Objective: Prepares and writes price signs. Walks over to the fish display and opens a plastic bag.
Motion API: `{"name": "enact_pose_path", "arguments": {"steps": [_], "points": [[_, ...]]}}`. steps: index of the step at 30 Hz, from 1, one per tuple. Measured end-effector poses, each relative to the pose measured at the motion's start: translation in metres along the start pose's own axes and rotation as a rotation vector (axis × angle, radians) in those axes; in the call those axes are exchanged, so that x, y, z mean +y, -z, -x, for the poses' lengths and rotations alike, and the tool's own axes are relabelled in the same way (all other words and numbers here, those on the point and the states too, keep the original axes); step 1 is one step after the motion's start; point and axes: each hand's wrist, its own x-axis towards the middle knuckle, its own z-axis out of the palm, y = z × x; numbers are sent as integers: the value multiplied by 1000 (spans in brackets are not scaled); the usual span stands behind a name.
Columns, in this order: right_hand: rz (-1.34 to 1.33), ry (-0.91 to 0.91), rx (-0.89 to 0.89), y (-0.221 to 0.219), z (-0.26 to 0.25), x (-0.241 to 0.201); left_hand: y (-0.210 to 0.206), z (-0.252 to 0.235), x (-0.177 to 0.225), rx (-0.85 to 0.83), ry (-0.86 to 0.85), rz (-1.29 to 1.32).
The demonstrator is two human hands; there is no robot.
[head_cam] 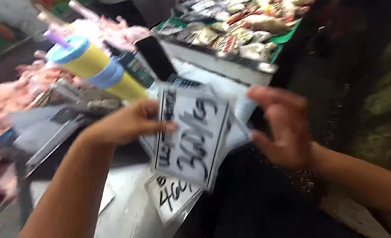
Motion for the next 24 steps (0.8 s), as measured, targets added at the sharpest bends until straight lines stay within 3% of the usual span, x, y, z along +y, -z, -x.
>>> {"name": "enact_pose_path", "arguments": {"steps": [2,4,7,10,13,16,21,24], "points": [[15,-113,-49,-3,8,8,15,12,12,279,-6,-99],[-95,-110,-207,-23,29,6,28,28,19,485,-6,-144],[-189,45,-527,-57,61,-7,41,59,17,550,-54,-127],[-200,171,-596,-75,78,-13,46,99,2,370,-68,-152],[-289,195,-462,-78,77,-10,32,109,-3,153,97,-110],[-397,172,-277,-61,61,-6,28,75,-9,-42,166,53],[-447,118,26,6,26,-7,38,8,-69,-311,-101,268],[-439,126,141,51,28,1,-14,-73,-12,-443,-122,312]]}}
